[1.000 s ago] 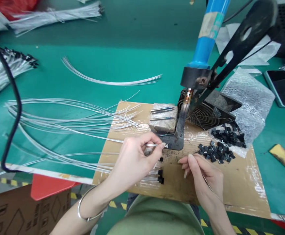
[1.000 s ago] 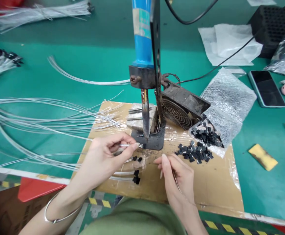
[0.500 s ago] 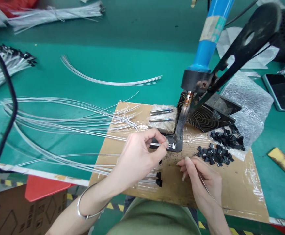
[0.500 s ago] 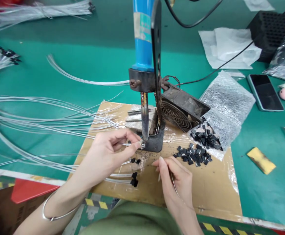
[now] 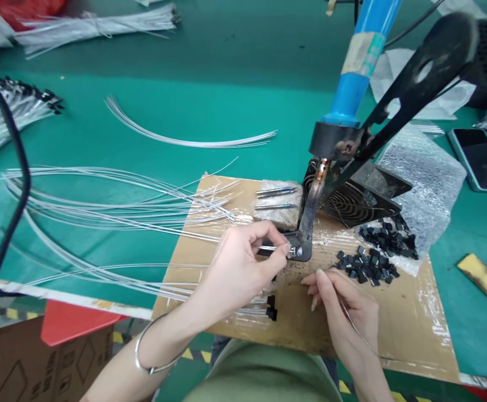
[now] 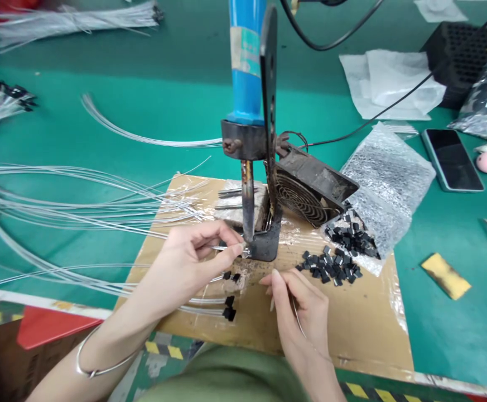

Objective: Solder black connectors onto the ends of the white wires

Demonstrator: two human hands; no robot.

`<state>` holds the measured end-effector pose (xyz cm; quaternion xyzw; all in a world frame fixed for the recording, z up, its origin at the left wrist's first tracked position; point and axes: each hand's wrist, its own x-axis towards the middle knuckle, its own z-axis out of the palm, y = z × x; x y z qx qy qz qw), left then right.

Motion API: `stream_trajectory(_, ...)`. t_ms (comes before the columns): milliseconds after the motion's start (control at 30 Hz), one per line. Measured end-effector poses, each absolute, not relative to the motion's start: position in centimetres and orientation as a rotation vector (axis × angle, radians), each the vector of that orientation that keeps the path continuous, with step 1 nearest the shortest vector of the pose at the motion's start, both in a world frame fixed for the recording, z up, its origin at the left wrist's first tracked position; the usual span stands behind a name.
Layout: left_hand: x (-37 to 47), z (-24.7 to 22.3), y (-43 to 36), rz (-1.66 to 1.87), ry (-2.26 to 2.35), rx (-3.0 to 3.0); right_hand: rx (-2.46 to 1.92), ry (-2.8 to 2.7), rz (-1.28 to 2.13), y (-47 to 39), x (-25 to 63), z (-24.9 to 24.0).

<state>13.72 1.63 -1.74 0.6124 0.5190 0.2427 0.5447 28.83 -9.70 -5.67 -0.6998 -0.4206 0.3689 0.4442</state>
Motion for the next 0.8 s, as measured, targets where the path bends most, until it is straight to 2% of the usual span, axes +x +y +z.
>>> stream_trajectory(800, 13.72, -1.62, 1.85, 0.599, 1.174, 1.392, -1.715, -1.059, 0.894, -9.67, 28.81, -5.73)
